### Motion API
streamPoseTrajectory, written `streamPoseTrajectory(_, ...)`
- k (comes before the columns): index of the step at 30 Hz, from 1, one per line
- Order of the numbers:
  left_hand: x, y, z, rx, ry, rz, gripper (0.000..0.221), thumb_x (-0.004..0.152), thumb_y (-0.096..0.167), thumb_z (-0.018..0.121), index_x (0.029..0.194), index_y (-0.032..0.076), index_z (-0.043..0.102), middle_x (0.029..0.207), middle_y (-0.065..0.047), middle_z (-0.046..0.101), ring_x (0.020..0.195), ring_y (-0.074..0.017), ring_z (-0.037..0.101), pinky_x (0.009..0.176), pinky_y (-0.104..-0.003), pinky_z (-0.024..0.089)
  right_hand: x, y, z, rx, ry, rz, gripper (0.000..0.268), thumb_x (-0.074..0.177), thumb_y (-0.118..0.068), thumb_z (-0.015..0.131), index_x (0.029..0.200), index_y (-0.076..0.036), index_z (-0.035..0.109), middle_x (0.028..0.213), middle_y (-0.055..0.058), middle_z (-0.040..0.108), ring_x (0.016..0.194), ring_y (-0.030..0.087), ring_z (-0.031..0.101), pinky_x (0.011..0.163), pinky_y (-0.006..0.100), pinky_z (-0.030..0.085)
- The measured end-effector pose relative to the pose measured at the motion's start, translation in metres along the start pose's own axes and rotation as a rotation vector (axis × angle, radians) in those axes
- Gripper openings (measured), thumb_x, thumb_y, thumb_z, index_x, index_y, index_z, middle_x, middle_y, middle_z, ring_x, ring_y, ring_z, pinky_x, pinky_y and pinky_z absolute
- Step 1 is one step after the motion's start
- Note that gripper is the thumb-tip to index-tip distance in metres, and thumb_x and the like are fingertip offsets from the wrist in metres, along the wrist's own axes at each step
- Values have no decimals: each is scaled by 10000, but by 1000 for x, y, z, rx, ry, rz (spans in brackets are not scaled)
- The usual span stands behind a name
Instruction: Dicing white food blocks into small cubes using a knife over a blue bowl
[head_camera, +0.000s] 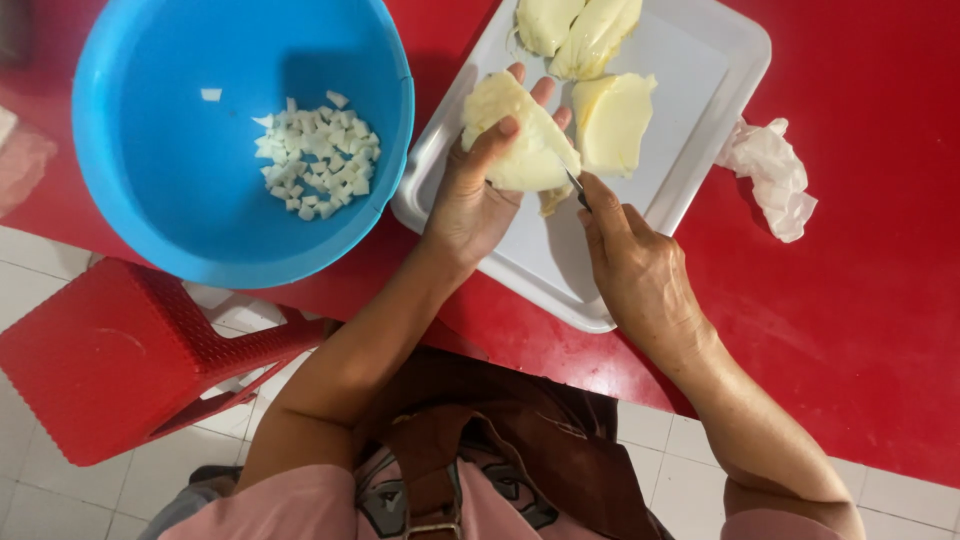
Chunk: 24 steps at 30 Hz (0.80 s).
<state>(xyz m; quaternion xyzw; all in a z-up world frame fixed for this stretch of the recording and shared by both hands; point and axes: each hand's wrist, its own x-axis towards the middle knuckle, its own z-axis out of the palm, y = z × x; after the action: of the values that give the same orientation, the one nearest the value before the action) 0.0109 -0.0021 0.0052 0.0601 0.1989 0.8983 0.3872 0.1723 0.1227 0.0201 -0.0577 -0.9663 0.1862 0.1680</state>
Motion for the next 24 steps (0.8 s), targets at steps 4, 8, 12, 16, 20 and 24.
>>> streamPoseTrajectory(4,-2,-2,4,-11,80,-24,868,834,198,796,1581,96,365,1636,-253,391,1409,-449,496,1126,-510,457,5,-5,-4,29,-58,50,364,1104,-78,578,1460,-94,501,833,103,643,454,279,507,362,370,452)
streamPoseTrajectory(8,4,-2,-6,-18,153,-15,582,869,169,799,1400,75,579,1403,-156,625,1254,-299,632,1042,-406,542,12,-1,-8,189,-142,114,387,1110,-163,527,1489,-85,500,786,132,635,545,289,605,497,407,505)
streamPoseTrajectory(12,6,0,-2,22,393,-33,376,815,124,804,1165,41,696,1080,-116,760,998,-224,728,876,-347,604,27,-10,-28,397,-331,299,446,1095,-303,437,1495,-113,483,713,124,682,684,255,732,672,366,578)
streamPoseTrajectory(16,6,3,3,-1,484,-79,434,788,136,787,1202,61,681,1130,-129,749,1029,-249,718,917,-387,595,39,-16,-32,429,-446,461,413,1087,-355,390,1413,-134,517,728,128,677,548,238,634,601,360,544)
streamPoseTrajectory(20,5,1,1,41,521,-126,372,785,156,790,1141,78,715,1061,-107,767,965,-234,734,888,-357,592,41,-18,-33,416,-460,483,346,1099,-327,391,1355,-134,522,721,116,663,509,233,634,594,350,554)
streamPoseTrajectory(24,6,-7,-13,74,522,-34,389,779,136,815,1154,61,739,1092,-105,768,985,-219,728,890,-362,599,39,-15,-32,416,-398,481,391,1092,-336,409,1411,-134,510,740,120,670,545,242,659,587,351,561)
